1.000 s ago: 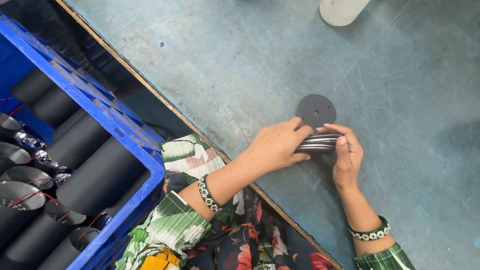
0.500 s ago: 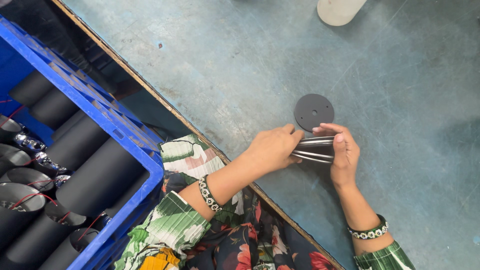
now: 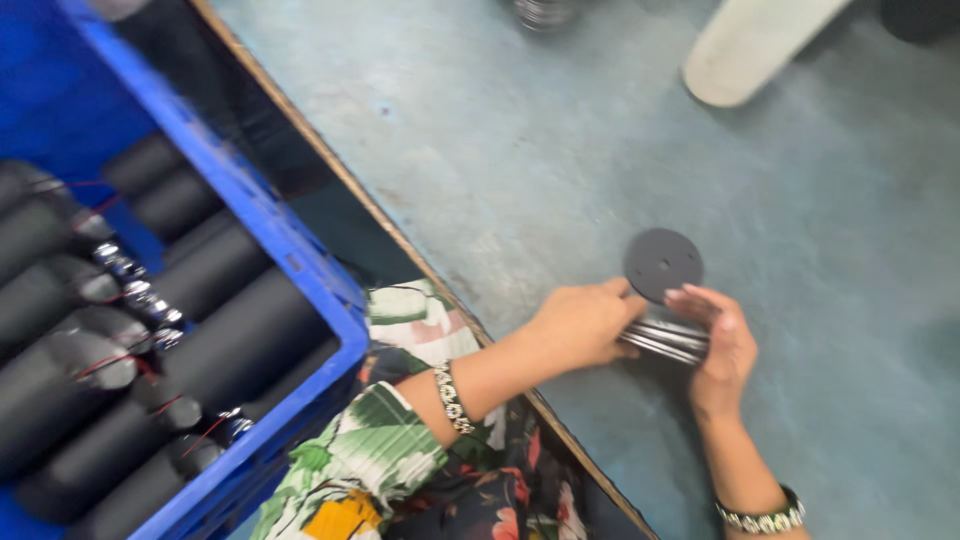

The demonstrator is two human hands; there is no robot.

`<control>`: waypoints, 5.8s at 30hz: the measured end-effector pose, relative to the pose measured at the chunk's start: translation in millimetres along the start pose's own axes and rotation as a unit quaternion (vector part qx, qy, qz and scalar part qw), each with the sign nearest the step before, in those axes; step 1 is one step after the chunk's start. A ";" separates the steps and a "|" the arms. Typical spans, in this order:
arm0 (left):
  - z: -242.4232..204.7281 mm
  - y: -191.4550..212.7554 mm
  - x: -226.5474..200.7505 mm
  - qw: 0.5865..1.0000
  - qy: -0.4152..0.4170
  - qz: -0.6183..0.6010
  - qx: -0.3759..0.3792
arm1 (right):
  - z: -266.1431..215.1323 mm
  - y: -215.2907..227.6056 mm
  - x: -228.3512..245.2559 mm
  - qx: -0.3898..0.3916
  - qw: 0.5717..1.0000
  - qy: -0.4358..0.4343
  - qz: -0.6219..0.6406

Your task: The person assembles cylindrical electronic components by inserting wires into a black cylinder and securing a circular base. They then stack multiple circular discs on the table, aligning them carefully before picking up another cylinder to continue the assembly process.

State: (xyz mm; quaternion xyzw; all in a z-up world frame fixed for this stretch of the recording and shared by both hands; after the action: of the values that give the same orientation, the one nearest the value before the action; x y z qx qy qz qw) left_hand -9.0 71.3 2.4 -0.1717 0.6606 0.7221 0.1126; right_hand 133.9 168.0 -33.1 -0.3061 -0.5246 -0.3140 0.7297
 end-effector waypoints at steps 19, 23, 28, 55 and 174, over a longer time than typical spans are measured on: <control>1.6 -13.2 3.8 0.999 0.019 0.002 0.026 | 1.9 -0.8 -4.2 0.005 0.999 -0.036 0.036; 1.4 -4.8 5.7 1.000 0.018 -0.008 0.014 | 4.8 8.1 -10.8 -0.036 0.995 -0.061 0.067; 2.8 5.7 6.4 0.999 0.036 -0.011 0.001 | 6.1 13.4 -5.0 -0.063 0.997 -0.045 0.013; 39.6 2.0 25.9 0.994 0.056 0.008 -0.097 | 7.0 -3.5 3.3 -0.043 0.965 -0.026 -0.259; 6.8 14.2 -40.2 0.979 -0.109 0.169 -0.014 | 7.2 -11.0 13.3 0.021 0.978 -0.008 0.205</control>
State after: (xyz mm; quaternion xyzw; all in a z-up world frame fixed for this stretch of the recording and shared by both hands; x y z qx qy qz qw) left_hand 21.6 79.1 31.8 0.0208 0.6538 0.7542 0.0580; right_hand 124.6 165.0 -17.2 -0.3945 -0.4631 -0.1440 0.7805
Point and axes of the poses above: each hand's wrist, its own z-axis towards the middle knuckle, its own y-axis out of the back of the hand, x = y × z, the point moved 7 cm from there along z, towards the middle knuckle, and after that the axes turned 14 degrees about z, right-handed, at the moved point
